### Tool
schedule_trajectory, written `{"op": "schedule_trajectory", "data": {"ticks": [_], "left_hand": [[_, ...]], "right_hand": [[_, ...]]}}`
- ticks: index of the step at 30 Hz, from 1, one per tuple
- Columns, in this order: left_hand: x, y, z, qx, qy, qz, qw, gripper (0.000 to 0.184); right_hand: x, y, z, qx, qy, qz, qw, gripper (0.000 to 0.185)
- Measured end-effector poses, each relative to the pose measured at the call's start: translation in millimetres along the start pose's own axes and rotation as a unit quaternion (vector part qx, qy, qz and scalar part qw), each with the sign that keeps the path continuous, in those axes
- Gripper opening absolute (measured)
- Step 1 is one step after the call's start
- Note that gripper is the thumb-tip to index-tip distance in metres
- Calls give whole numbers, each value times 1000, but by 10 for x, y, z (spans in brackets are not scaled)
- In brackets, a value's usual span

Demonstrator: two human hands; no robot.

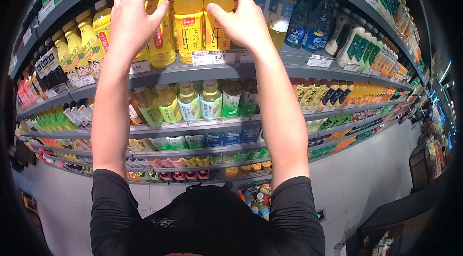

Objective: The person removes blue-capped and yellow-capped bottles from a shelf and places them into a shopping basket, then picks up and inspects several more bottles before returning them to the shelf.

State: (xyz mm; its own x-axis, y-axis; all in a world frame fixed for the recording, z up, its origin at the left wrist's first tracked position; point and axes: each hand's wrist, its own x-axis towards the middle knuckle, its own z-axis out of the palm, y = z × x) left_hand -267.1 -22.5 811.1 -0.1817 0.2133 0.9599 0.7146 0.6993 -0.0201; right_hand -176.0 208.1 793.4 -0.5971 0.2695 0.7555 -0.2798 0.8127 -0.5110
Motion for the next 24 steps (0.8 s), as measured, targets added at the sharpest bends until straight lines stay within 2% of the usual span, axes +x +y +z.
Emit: {"op": "schedule_trajectory", "data": {"ticks": [6,7,10,11,14,17,21,24], "left_hand": [[-106,168,41,-29,-23,50,998,43],[-137,195,51,-30,-34,50,998,51],[-204,265,86,-4,-3,61,998,58],[-219,233,124,-2,11,93,996,65],[-214,212,116,-8,6,95,995,60],[-189,171,116,-49,5,60,997,49],[-148,117,137,-69,36,55,995,37],[-173,128,184,-63,37,64,995,39]], "right_hand": [[-25,2,17,15,-5,9,1000,77],[-39,-15,12,16,-8,11,1000,78],[-107,-23,13,23,-35,2,999,80],[-109,-14,15,16,-33,-1,999,81],[-107,17,33,9,-34,-9,999,83],[-93,67,36,17,-33,-20,999,85],[-118,64,58,-3,-22,-26,999,88],[-112,20,56,-5,-27,-23,999,88]]}}
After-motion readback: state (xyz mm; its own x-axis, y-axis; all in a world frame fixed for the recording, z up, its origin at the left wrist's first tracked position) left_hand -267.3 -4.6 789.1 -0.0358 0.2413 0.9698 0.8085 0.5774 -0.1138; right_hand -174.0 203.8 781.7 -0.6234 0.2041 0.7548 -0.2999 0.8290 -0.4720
